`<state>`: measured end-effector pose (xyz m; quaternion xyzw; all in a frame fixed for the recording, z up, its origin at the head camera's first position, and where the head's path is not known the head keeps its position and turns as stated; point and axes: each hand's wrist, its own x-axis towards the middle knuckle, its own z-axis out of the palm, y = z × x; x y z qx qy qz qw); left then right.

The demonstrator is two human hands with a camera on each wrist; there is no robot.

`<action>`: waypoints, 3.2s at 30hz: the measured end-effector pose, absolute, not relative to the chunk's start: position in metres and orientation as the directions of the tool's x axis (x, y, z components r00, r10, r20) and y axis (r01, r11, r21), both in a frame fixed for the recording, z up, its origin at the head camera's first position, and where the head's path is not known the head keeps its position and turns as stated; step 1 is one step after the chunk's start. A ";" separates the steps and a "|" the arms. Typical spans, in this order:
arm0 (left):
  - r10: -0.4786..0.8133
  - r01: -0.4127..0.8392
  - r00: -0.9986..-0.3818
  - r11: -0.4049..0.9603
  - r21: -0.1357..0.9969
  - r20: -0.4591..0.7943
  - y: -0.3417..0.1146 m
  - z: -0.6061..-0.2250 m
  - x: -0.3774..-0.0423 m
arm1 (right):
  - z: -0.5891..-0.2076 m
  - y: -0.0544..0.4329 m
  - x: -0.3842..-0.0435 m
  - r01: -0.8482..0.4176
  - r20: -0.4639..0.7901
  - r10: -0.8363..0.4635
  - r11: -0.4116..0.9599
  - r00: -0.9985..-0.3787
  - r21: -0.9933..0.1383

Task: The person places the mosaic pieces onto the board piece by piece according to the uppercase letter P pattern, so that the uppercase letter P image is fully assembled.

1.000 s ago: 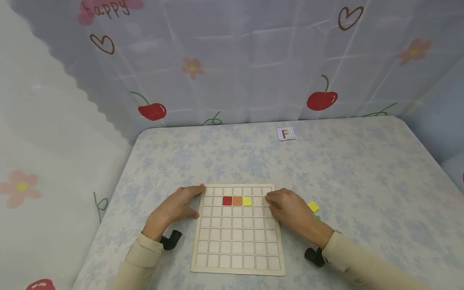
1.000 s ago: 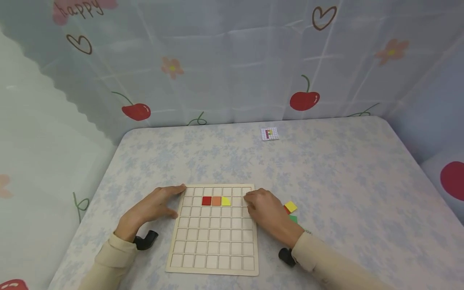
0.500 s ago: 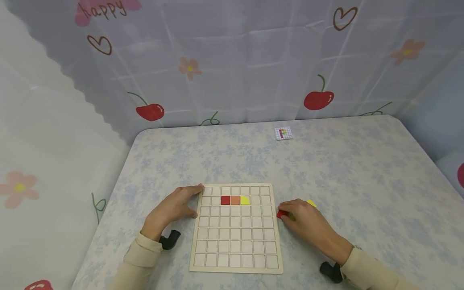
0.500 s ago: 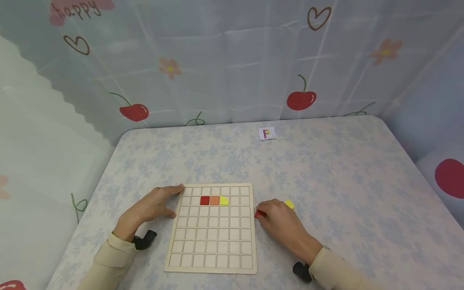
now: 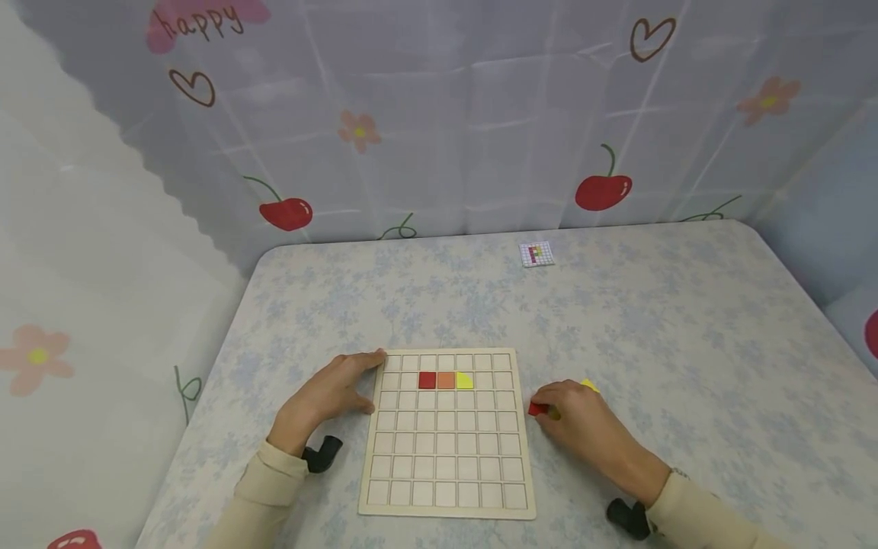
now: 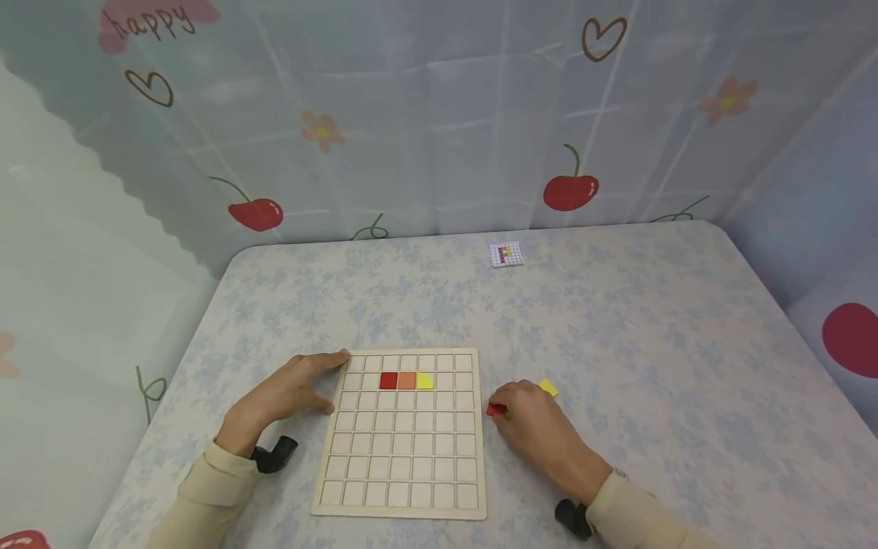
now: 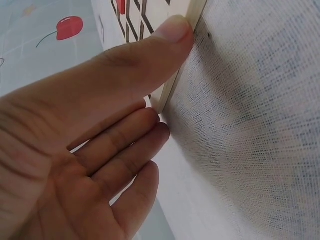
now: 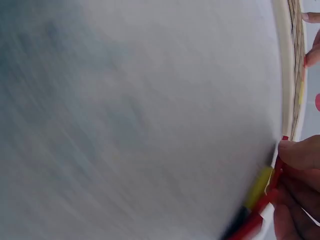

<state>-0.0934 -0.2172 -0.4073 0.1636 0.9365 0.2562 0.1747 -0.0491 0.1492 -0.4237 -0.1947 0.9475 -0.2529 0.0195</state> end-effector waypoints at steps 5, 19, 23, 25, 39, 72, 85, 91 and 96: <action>0.398 0.222 -0.884 0.818 0.531 -0.244 -0.217 -0.407 -0.094 | -0.414 0.149 -0.053 -0.363 0.074 -0.378 0.789 -0.923 -0.496; 0.393 0.216 -0.886 0.818 0.533 -0.245 -0.217 -0.407 -0.094 | -0.417 0.092 -0.065 -0.525 0.136 -0.542 0.673 -0.829 -0.522; 0.402 0.239 -0.887 0.822 0.517 -0.229 -0.218 -0.409 -0.094 | -0.418 0.070 -0.070 -0.574 0.157 -0.600 0.608 -0.785 -0.548; 0.402 0.244 -0.888 0.825 0.510 -0.225 -0.218 -0.409 -0.094 | -0.418 0.061 -0.072 -0.588 0.158 -0.620 0.588 -0.769 -0.556; 0.382 0.225 -0.891 0.840 0.493 -0.244 -0.216 -0.410 -0.096 | -0.426 0.033 -0.078 -0.595 0.135 -0.649 0.568 -0.749 -0.569; 0.392 0.231 -0.891 0.827 0.513 -0.230 -0.214 -0.408 -0.095 | -0.427 0.023 -0.078 -0.685 0.154 -0.704 0.578 -0.694 -0.443; 0.384 0.214 -0.890 0.828 0.519 -0.245 -0.216 -0.410 -0.093 | -0.421 0.044 -0.069 -0.611 0.122 -0.654 0.601 -0.746 -0.515; 0.377 0.210 -0.893 0.832 0.513 -0.246 -0.215 -0.408 -0.092 | -0.421 0.072 -0.062 -0.521 0.085 -0.570 0.668 -0.817 -0.531; 0.370 0.203 -0.894 0.838 0.507 -0.252 -0.213 -0.409 -0.091 | -0.422 0.097 -0.053 -0.434 0.033 -0.493 0.730 -0.870 -0.528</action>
